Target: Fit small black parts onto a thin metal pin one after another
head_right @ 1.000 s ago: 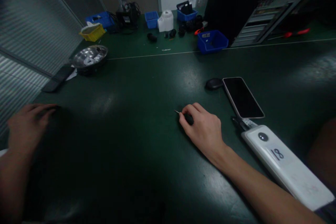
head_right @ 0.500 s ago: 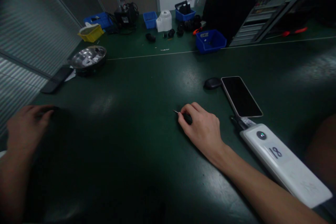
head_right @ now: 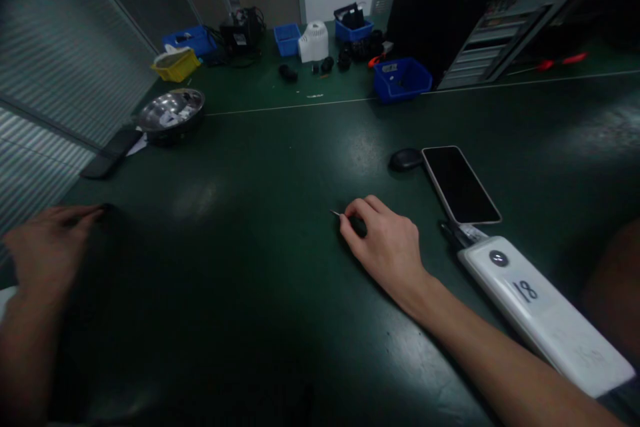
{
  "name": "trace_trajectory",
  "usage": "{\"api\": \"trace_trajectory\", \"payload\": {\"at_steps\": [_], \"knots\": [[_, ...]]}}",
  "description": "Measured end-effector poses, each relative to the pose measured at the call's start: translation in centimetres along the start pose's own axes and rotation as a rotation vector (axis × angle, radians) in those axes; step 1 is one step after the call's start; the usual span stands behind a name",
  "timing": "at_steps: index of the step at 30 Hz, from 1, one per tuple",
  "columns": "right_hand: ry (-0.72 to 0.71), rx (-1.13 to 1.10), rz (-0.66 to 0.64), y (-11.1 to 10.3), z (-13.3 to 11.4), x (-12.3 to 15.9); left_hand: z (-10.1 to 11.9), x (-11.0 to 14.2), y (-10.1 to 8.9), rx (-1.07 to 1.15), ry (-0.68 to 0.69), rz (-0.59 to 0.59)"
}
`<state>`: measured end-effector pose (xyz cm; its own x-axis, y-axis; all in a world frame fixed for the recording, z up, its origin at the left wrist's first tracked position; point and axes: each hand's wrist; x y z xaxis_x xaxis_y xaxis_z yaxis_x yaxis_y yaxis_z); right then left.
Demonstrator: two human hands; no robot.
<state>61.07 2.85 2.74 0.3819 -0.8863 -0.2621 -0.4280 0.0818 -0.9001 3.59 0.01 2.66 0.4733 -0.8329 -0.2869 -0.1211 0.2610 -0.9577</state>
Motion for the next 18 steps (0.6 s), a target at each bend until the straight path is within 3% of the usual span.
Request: {"api": "trace_trajectory", "payload": {"at_steps": [6,11,15,18], "knots": [[0.001,-0.006,0.008,-0.1,-0.1,0.0,-0.1,0.0,0.3,-0.005,-0.152,0.013],[0.006,0.001,0.014,0.0,-0.1,0.0,0.1,0.0,0.1,0.025,-0.272,-0.081],[0.000,0.001,0.020,0.0,-0.1,0.0,1.1,0.3,-0.4,0.059,-0.244,-0.078],[-0.006,-0.004,0.013,-0.1,-0.1,0.0,4.0,1.2,-1.1,0.190,-0.135,-0.057]]}}
Point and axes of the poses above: each hand's wrist, its own x-axis away from the middle knuckle, its own y-axis out of the palm, z = x × y, and after that the axes turned 12 degrees about -y, right-handed
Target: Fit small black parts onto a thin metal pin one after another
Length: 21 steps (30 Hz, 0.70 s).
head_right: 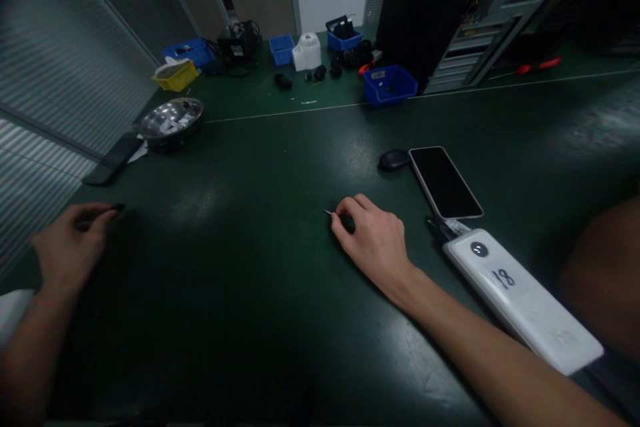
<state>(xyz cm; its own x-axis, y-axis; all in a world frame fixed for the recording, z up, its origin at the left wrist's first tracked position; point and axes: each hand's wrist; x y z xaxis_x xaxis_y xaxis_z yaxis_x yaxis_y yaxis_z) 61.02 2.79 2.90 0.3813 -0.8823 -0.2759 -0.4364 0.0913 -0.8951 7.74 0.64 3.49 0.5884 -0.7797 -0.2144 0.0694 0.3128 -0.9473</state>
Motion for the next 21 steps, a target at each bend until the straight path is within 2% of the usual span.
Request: {"api": "trace_trajectory", "payload": {"at_steps": [3,6,9,13,15,17,21], "knots": [[-0.004,-0.001,0.004,-0.1,-0.1,0.0,5.0,2.4,0.2,0.137,0.249,-0.106],[-0.005,0.002,0.012,-0.1,-0.1,0.1,11.3,5.9,0.7,0.288,0.571,-0.266],[-0.003,0.001,0.002,0.0,-0.1,0.1,17.4,9.6,1.4,0.343,0.848,-0.418],[0.001,0.010,0.003,0.1,0.0,0.1,23.6,13.3,2.7,0.348,1.134,-0.499],[0.002,0.011,0.013,0.1,0.0,0.1,25.5,14.2,3.5,0.305,1.259,-0.471],[0.003,0.006,0.015,0.1,-0.1,0.1,26.5,14.6,4.2,0.275,1.329,-0.419],[0.008,0.008,0.006,0.2,0.0,0.1,26.5,14.6,4.8,0.261,1.339,-0.391]]}}
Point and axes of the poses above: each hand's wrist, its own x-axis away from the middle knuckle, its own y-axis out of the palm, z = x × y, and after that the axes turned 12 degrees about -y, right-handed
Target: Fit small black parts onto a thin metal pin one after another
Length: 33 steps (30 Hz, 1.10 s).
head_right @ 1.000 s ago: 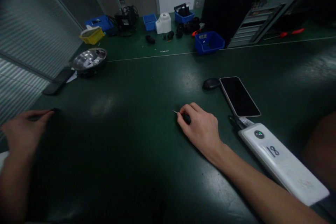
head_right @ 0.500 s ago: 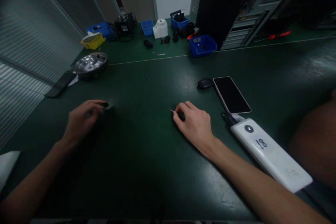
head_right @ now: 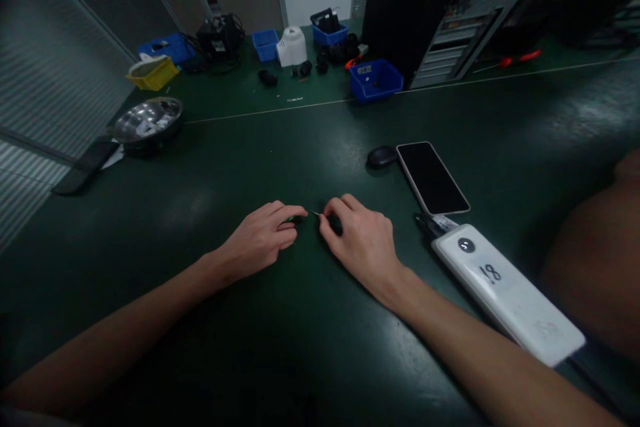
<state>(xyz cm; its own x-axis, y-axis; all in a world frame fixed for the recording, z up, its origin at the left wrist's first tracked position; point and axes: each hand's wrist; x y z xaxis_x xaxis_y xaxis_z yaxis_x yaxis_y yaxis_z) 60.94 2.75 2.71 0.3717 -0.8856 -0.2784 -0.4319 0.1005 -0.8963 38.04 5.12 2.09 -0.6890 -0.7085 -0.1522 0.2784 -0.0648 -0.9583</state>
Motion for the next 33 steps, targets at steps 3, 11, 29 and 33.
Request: {"api": "trace_trajectory", "payload": {"at_steps": [3,11,29,33], "knots": [[0.003,0.001,-0.003,0.07,0.07,-0.03,-0.06,0.32,-0.20,0.005,-0.001,-0.022],[0.013,0.008,-0.016,0.03,0.04,-0.02,-0.21,0.34,-0.28,-0.082,0.017,-0.062],[-0.007,0.000,-0.012,-0.05,0.16,-0.03,0.00,0.57,-0.81,-0.001,-0.039,-0.092],[0.005,-0.002,-0.023,-0.11,0.09,-0.02,0.07,0.50,-0.96,0.012,-0.036,-0.087]]}}
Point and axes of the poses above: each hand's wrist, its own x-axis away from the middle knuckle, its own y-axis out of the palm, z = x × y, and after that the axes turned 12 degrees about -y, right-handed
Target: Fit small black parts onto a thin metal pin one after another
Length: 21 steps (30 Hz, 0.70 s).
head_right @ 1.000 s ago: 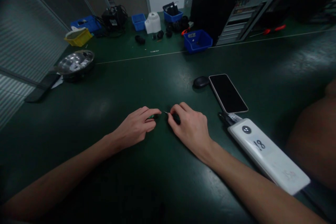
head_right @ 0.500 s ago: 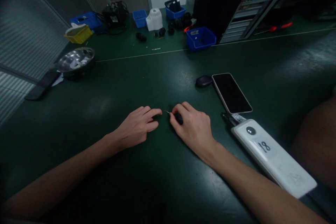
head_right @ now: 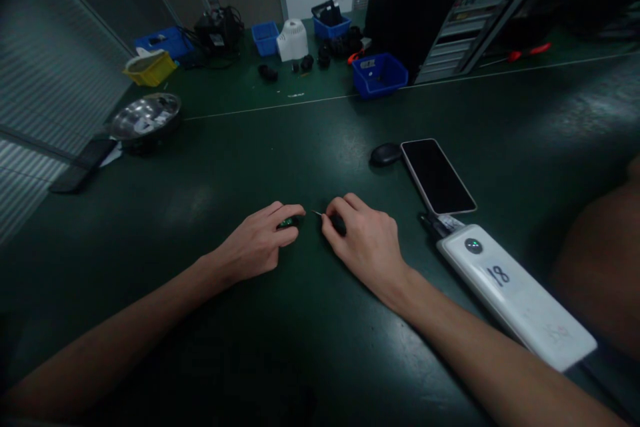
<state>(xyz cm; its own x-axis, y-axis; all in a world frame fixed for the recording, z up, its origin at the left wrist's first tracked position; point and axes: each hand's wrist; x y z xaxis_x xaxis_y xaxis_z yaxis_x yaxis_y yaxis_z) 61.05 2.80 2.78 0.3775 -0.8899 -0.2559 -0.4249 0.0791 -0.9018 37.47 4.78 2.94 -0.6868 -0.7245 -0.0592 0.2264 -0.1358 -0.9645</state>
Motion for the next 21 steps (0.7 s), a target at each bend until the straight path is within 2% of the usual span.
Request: {"api": "trace_trajectory", "payload": {"at_steps": [3,8,12,17,21], "knots": [[0.002,-0.028,0.003,-0.1,-0.2,0.1,-0.1,0.1,0.0,0.057,-0.022,0.018],[-0.100,-0.186,-0.009,-0.3,-0.6,0.2,-0.5,0.3,0.2,0.348,-0.149,0.059],[-0.156,-0.221,-0.035,-0.1,-0.6,0.2,-0.8,0.3,0.2,0.508,-0.175,0.076],[-0.180,-0.205,-0.047,0.1,-0.4,0.2,-1.2,0.5,0.2,0.547,-0.179,0.072],[-0.186,-0.200,-0.044,0.1,-0.4,0.3,-1.3,0.6,0.2,0.506,-0.198,0.136]]}}
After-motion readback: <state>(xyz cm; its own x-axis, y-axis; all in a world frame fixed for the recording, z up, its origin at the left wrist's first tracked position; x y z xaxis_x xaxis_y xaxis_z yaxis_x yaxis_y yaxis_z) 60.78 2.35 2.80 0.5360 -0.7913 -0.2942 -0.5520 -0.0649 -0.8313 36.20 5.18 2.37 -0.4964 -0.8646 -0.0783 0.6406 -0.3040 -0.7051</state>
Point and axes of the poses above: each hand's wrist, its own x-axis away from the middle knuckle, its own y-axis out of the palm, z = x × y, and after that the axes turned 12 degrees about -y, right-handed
